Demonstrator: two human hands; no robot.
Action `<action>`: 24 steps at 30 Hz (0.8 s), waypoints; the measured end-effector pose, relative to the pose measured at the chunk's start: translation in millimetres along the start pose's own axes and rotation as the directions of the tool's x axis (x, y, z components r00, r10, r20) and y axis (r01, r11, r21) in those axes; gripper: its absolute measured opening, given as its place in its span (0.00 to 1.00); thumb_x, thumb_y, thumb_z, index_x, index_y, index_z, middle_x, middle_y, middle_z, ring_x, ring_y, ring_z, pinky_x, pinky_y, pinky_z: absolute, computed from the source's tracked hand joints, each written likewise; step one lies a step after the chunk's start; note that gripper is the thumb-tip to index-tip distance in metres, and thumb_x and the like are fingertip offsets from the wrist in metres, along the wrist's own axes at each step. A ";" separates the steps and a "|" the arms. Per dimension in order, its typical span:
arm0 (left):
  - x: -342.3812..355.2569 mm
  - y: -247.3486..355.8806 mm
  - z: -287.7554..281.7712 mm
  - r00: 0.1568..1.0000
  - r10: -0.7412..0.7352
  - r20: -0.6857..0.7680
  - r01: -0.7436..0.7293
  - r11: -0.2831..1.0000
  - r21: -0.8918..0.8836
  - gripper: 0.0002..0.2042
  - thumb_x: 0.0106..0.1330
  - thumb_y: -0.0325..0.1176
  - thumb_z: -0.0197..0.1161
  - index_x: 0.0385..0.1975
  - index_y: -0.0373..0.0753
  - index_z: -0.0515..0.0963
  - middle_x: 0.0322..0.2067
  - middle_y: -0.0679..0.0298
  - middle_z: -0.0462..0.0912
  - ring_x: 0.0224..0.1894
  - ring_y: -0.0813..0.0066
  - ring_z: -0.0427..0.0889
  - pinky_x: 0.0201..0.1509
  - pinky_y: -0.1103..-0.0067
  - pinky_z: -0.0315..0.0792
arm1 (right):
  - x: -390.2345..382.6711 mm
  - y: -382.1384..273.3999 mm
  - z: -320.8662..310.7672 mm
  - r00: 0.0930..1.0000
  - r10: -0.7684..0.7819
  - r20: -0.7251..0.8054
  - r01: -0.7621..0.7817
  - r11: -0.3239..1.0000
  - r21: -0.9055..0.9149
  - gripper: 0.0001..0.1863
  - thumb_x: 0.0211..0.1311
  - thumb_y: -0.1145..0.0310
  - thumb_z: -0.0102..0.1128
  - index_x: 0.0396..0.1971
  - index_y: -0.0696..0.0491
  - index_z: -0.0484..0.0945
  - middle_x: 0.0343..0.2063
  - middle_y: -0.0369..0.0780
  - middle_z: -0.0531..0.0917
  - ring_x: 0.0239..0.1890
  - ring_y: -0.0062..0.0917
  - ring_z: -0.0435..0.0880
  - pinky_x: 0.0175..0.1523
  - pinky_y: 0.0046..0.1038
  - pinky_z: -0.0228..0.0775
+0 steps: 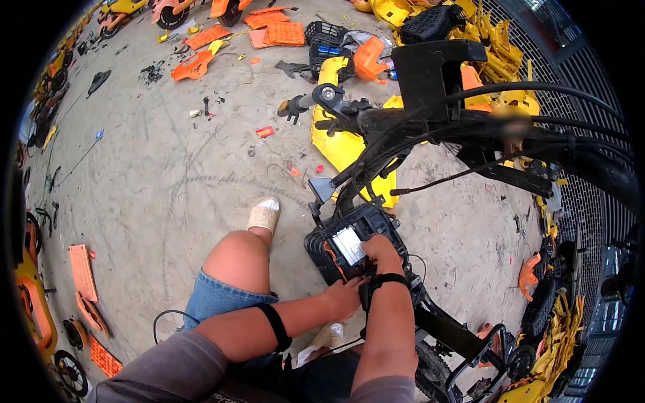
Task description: The person sits on the floor of a workshop and repairs the electrical wiring of a yellow electric scooter. They use a screwdriver to open the control box, strip wire ends with pliers, and connect the wires to the internal components.
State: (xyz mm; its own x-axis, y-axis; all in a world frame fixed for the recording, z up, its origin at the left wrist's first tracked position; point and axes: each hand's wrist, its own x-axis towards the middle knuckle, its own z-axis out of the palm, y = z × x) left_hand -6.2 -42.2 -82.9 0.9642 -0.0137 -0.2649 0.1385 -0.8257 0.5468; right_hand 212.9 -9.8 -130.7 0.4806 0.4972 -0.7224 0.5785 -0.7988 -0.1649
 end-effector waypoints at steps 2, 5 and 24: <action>2.6 4.7 5.0 1.000 0.019 -0.011 -0.019 1.000 0.024 0.26 0.60 0.32 0.60 0.61 0.37 0.73 0.71 0.50 0.56 0.74 0.54 0.52 0.54 0.59 0.70 | 19.5 19.7 8.8 0.990 -0.090 -0.106 0.077 0.990 -0.118 0.18 0.61 0.61 0.57 0.44 0.59 0.82 0.31 0.48 0.85 0.32 0.35 0.86 0.34 0.35 0.78; 0.4 20.9 -26.8 0.954 0.036 0.299 -0.078 0.988 0.132 0.28 0.60 0.33 0.58 0.63 0.38 0.69 0.67 0.52 0.63 0.70 0.57 0.61 0.53 0.63 0.71 | 38.7 49.4 22.0 0.947 -0.216 -0.239 0.112 0.916 -0.386 0.16 0.59 0.63 0.58 0.41 0.58 0.83 0.38 0.50 0.86 0.38 0.42 0.86 0.44 0.39 0.79; -4.3 -0.1 -36.9 0.964 -0.006 0.266 0.012 1.000 -0.021 0.18 0.58 0.29 0.59 0.50 0.39 0.80 0.49 0.53 0.83 0.51 0.56 0.83 0.50 0.63 0.77 | -192.0 -36.8 -86.7 0.899 -0.043 -0.435 0.149 0.965 0.214 0.10 0.60 0.65 0.62 0.39 0.52 0.84 0.37 0.44 0.85 0.42 0.42 0.84 0.45 0.38 0.76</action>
State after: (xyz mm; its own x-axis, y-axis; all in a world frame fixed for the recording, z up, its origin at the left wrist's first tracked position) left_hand -2.0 -21.2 -52.5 0.8686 -0.1581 -0.4696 0.1547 -0.8137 0.5603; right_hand 156.5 -46.5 72.2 0.6943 0.6286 -0.3504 0.4893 -0.7694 -0.4106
